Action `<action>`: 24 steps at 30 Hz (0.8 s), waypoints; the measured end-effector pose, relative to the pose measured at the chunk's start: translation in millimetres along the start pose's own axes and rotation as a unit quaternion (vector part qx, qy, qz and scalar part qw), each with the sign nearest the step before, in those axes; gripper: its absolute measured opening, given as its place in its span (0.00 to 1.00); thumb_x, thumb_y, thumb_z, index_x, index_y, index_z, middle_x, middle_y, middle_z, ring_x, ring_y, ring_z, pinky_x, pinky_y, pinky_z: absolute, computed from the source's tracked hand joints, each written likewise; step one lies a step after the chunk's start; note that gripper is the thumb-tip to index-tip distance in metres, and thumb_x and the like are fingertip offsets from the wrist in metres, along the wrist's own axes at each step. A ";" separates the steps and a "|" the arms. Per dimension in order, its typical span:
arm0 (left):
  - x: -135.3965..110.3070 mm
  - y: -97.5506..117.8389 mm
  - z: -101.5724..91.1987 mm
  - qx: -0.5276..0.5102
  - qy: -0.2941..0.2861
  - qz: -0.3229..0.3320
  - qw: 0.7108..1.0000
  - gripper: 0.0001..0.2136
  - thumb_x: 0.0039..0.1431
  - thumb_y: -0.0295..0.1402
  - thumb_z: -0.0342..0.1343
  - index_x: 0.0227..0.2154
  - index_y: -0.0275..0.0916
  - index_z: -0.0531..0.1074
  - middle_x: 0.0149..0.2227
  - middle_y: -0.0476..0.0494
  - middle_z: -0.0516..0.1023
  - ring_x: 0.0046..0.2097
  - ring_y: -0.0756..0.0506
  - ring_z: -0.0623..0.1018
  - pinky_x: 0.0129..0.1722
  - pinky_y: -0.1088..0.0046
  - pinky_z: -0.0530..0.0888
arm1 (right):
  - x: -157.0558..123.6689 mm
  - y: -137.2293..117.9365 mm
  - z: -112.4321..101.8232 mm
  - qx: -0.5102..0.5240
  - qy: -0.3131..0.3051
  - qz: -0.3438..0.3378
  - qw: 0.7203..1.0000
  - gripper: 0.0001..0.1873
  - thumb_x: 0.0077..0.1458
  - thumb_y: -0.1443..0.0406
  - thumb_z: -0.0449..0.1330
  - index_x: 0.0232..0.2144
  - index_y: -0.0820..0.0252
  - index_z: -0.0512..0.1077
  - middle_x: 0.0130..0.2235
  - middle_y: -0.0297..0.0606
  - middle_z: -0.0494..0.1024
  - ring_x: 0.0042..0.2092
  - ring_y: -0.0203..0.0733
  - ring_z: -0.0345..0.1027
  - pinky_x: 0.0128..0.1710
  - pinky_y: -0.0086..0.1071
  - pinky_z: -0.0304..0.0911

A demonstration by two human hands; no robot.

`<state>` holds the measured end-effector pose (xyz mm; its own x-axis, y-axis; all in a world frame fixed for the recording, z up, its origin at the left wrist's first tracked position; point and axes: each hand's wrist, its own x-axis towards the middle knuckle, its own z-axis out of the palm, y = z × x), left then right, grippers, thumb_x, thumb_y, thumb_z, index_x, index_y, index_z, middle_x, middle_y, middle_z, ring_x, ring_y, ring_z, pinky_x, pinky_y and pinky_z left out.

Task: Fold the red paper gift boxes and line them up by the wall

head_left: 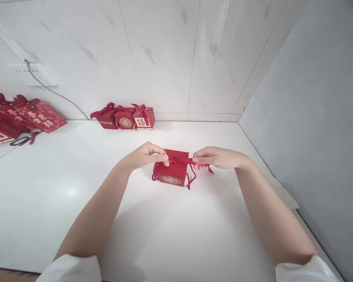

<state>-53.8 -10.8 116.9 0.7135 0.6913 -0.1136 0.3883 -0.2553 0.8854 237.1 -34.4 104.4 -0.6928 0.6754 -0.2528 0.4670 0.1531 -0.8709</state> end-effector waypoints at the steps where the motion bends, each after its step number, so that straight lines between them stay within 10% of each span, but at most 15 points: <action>1: 0.9 -1.6 0.2 0.004 0.006 -0.003 1.000 0.15 0.59 0.43 0.57 0.28 0.37 0.80 0.31 0.43 0.78 0.33 0.49 0.72 0.36 0.73 0.68 | -2.2 -1.2 -0.8 0.000 -0.010 -0.007 1.000 0.22 0.61 0.49 0.52 0.32 0.59 0.75 0.33 0.37 0.71 0.32 0.36 0.61 0.31 0.31 0.59; 7: 7.0 -3.6 8.6 -0.009 0.012 -0.035 0.999 0.17 0.58 0.45 0.57 0.28 0.37 0.80 0.30 0.42 0.80 0.32 0.49 0.73 0.34 0.73 0.69 | 2.1 -8.0 8.8 0.025 0.053 -0.152 0.987 0.18 0.60 0.51 0.56 0.36 0.54 0.80 0.53 0.41 0.70 0.50 0.44 0.65 0.49 0.38 0.61; 12: 8.7 -0.4 10.6 -0.015 0.053 -0.039 0.998 0.17 0.59 0.46 0.56 0.28 0.37 0.79 0.31 0.42 0.81 0.35 0.47 0.77 0.38 0.72 0.71 | 19.2 -5.0 22.4 0.077 0.077 -0.202 0.973 0.18 0.61 0.51 0.55 0.37 0.54 0.80 0.49 0.39 0.78 0.52 0.44 0.69 0.64 0.45 0.44; 24: -1.7 17.8 6.6 0.003 -0.013 -0.039 0.999 0.15 0.62 0.44 0.53 0.36 0.39 0.80 0.39 0.42 0.81 0.40 0.46 0.77 0.44 0.69 0.71 | 32.5 3.1 28.0 0.187 0.172 -0.156 0.954 0.21 0.59 0.48 0.55 0.29 0.59 0.74 0.37 0.40 0.78 0.42 0.44 0.69 0.47 0.37 0.62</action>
<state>-44.2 -21.0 129.8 0.6950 0.6922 -0.1943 0.4473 -0.2048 0.8706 200.6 -32.1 81.7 -0.5140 0.8461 0.1414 -0.0066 0.1610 -0.9869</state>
